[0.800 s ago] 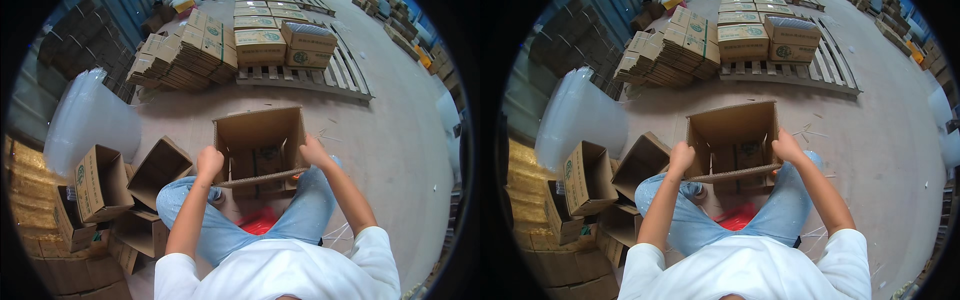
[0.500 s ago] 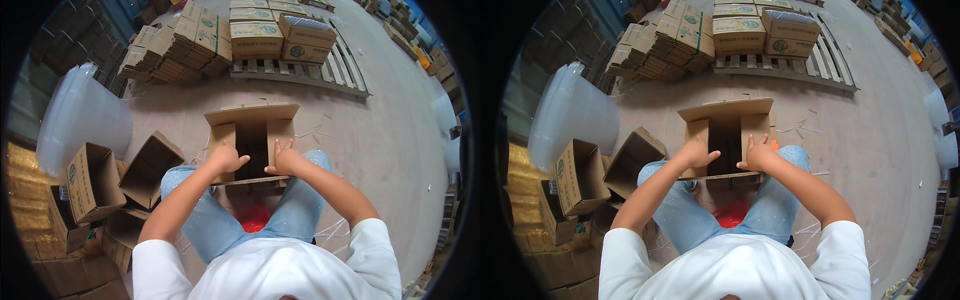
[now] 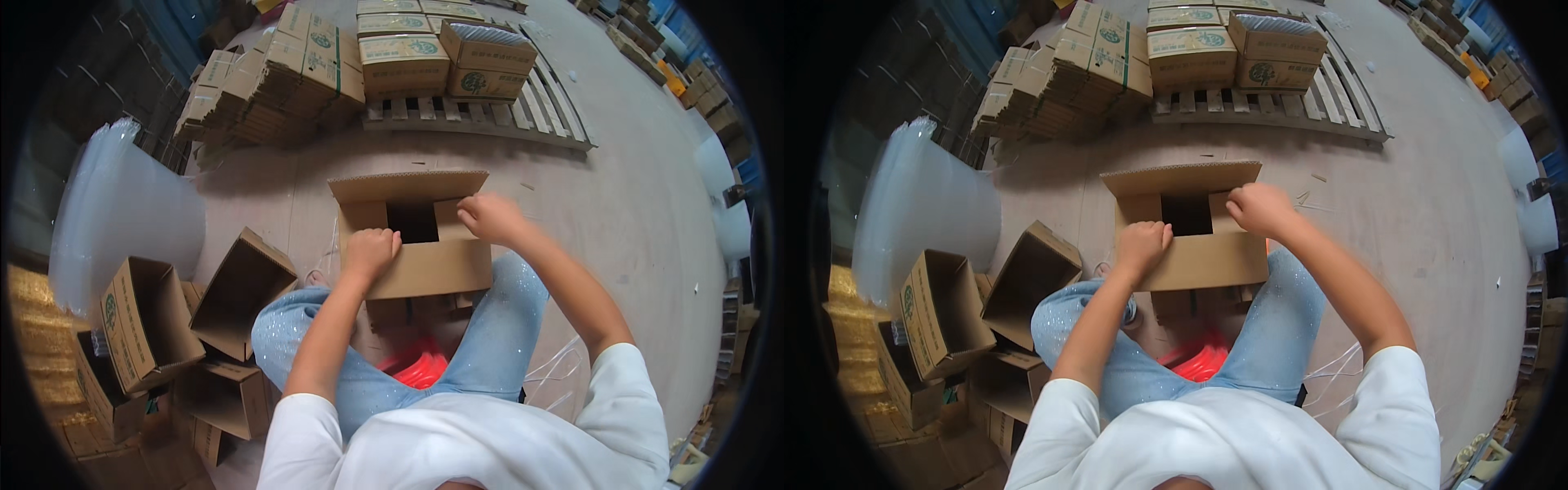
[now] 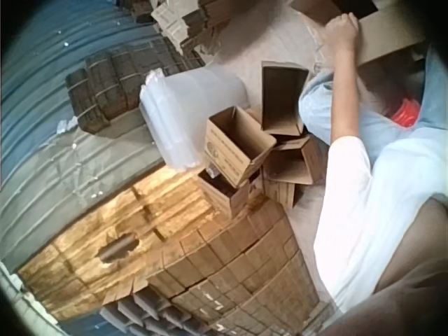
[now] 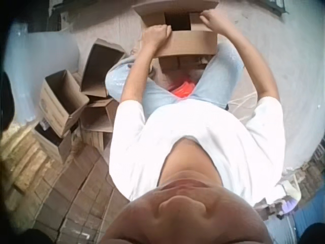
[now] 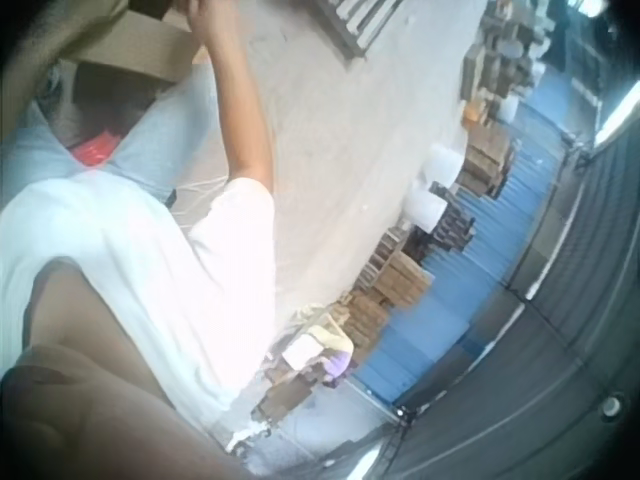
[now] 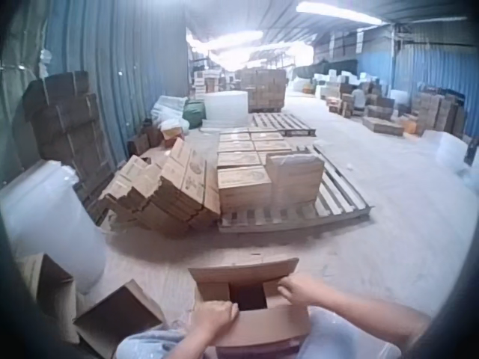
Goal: The person sits on a small red stool and repeatedly folds flat cardboard sheets into small boxes, then seals them with a handheld tape dispenser. The person places each finished box onto a growing stack to the left.
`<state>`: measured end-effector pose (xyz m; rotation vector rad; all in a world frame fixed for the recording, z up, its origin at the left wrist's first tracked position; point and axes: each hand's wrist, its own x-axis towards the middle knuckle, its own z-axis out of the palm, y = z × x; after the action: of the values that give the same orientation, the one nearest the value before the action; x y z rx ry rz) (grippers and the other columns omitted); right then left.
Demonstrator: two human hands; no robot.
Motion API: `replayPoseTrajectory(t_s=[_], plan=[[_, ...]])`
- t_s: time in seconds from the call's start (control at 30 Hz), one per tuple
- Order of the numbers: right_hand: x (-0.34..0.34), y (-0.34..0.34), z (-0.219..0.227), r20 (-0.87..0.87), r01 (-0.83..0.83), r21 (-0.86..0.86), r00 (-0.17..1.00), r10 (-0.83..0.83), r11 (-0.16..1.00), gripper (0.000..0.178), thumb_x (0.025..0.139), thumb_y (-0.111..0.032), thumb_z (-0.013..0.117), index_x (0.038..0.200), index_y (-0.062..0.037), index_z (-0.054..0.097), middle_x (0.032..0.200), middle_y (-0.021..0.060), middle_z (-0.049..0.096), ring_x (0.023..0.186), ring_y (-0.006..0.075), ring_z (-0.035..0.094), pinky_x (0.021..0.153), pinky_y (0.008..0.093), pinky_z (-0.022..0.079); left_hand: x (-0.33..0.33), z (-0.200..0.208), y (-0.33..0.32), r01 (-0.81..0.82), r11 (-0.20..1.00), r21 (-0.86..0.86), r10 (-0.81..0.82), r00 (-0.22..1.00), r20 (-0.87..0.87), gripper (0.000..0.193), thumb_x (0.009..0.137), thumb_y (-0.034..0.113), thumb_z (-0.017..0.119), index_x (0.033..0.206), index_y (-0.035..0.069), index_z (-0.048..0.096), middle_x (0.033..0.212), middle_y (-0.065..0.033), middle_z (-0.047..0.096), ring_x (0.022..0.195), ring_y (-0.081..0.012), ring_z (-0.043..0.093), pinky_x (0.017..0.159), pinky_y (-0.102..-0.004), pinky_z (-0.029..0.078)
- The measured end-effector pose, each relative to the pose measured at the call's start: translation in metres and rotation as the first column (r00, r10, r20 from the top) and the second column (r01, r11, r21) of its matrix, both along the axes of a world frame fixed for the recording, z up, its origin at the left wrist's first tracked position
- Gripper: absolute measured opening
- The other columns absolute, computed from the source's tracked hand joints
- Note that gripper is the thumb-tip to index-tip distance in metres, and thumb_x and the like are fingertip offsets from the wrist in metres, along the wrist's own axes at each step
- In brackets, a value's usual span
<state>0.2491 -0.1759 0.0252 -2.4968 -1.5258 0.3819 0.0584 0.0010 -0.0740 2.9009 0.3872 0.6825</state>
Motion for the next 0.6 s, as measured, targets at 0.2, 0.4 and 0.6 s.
replayPoseTrajectory(t_s=[0.2,0.4,0.6], plan=[[0.026,0.066,-0.026,0.294,0.288,0.052,0.911,-0.29,0.956,0.042,0.094,-0.037,0.038,0.09,-0.0082,0.068,0.089,0.0086,0.07,0.092,0.0296,0.061,0.09,0.0482,0.039,0.015,0.004,-0.006,-0.04,0.99,0.132,-0.004,0.949,0.315,0.019,0.086,0.026,0.055,0.084,0.008,0.061,0.092,-0.0085,0.06,0.092,-0.0246,0.056,0.08,-0.039,0.044],[-0.024,0.016,-0.083,0.214,0.168,0.131,0.957,-0.194,0.977,0.053,0.094,-0.043,0.037,0.138,-0.0136,0.044,0.138,0.0175,0.045,0.13,0.0314,0.04,0.107,0.0508,0.023,-0.006,-0.002,0.0,-0.144,0.986,0.08,0.098,0.903,0.418,0.04,0.088,0.026,0.048,0.122,0.005,0.05,0.124,-0.0123,0.049,0.121,-0.0287,0.043,0.106,-0.049,0.028],[-0.041,-0.011,-0.077,0.088,0.417,-0.071,0.908,-0.41,0.906,0.065,0.093,-0.05,0.038,0.149,-0.0205,0.022,0.153,0.0192,0.017,0.143,0.0344,0.014,0.114,0.0525,0.008,-0.006,0.001,0.027,-0.314,0.871,-0.379,0.239,0.943,-0.231,0.051,0.089,0.024,0.05,0.137,0.005,0.042,0.146,-0.0173,0.033,0.134,-0.0337,0.033,0.11,-0.0486,0.025]])
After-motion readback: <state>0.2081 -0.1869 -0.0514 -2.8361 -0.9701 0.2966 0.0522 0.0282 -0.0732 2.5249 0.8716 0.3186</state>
